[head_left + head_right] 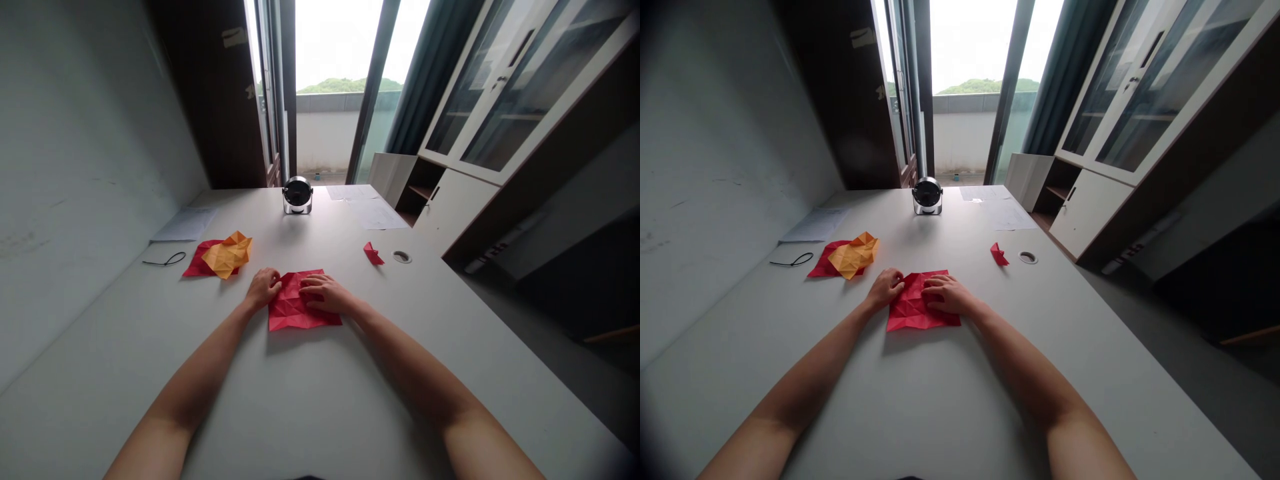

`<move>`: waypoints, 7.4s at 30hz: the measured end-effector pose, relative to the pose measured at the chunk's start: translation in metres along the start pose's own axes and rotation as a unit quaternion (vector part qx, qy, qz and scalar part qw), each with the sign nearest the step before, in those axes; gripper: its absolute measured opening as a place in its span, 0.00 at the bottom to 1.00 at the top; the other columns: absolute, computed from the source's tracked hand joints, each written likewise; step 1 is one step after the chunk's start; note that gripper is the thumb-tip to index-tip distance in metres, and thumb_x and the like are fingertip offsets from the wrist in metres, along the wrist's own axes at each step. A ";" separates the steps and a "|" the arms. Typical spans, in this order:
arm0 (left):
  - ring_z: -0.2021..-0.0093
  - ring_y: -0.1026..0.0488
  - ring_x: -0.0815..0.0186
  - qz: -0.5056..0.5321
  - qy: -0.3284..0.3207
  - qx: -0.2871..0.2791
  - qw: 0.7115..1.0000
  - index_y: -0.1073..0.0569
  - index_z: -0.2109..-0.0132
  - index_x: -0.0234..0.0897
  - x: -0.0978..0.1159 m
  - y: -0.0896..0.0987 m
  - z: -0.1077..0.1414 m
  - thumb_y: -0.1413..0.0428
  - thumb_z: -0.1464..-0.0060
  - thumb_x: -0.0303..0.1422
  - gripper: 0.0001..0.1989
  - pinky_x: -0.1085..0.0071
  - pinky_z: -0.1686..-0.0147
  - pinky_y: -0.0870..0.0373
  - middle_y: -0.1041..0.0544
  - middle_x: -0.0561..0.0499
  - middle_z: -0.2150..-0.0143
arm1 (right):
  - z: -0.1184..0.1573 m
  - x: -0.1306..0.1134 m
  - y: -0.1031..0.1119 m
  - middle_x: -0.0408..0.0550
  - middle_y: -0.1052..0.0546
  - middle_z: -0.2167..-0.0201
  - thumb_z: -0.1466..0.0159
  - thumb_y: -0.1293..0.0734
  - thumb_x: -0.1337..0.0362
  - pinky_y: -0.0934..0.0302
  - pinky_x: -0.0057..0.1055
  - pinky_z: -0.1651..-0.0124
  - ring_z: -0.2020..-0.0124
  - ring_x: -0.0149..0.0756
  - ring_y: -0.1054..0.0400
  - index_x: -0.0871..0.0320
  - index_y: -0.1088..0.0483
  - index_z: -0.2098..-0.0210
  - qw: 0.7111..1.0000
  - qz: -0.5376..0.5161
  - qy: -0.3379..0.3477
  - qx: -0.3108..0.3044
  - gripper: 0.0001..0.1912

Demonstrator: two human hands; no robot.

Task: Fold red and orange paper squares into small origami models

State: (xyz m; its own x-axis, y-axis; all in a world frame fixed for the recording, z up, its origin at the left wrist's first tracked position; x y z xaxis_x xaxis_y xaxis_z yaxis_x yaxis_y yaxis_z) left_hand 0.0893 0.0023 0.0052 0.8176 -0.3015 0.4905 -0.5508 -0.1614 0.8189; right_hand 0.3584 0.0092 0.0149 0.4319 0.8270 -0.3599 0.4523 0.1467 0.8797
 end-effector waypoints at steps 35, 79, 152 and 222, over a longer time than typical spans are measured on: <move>0.68 0.32 0.68 0.127 0.050 0.081 0.987 0.25 0.46 0.39 -0.015 0.006 -0.001 0.48 0.50 0.26 0.23 0.71 0.62 0.31 0.26 0.51 0.64 | -0.003 -0.006 0.002 0.45 0.32 0.38 0.38 0.30 0.54 0.49 0.46 0.34 0.37 0.47 0.40 0.43 0.29 0.43 1.000 -0.005 0.000 -0.023 0.23; 0.64 0.28 0.62 0.023 0.125 0.083 0.988 0.24 0.64 0.39 -0.027 0.008 0.000 0.47 0.43 0.39 0.11 0.69 0.63 0.36 0.21 0.47 0.64 | -0.003 -0.005 0.001 0.44 0.33 0.37 0.37 0.31 0.52 0.49 0.44 0.34 0.37 0.47 0.40 0.42 0.29 0.42 1.000 -0.007 0.000 -0.024 0.23; 0.51 0.27 0.58 0.041 -0.034 -0.016 0.998 0.23 0.59 0.41 0.015 0.011 0.004 0.46 0.43 0.32 0.08 0.59 0.45 0.35 0.21 0.48 0.56 | -0.002 0.019 0.000 0.49 0.22 0.53 0.33 0.36 0.61 0.47 0.40 0.41 0.49 0.42 0.33 0.53 0.24 0.59 0.983 0.046 -0.157 0.086 0.09; 0.66 0.26 0.63 -0.053 0.104 0.061 0.991 0.30 0.42 0.41 0.021 0.015 0.007 0.51 0.36 0.36 0.17 0.71 0.65 0.35 0.23 0.50 0.67 | 0.002 0.025 -0.002 0.43 0.21 0.57 0.30 0.41 0.63 0.40 0.28 0.58 0.60 0.36 0.28 0.50 0.27 0.57 0.944 0.045 -0.291 0.149 0.11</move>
State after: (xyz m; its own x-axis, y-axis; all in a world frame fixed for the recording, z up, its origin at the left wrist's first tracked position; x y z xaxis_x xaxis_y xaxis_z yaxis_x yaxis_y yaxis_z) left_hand 0.0973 -0.0135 0.0254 0.8816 -0.0793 0.4654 -0.4665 -0.2977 0.8329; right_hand 0.3691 0.0284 0.0035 0.7957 0.3780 -0.4732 0.5548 -0.1414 0.8199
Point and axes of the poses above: each hand's wrist, its own z-axis away from the middle knuckle, its own y-axis out of the back of the hand, x = y × z, the point moved 1 cm from there along -z, towards the middle knuckle
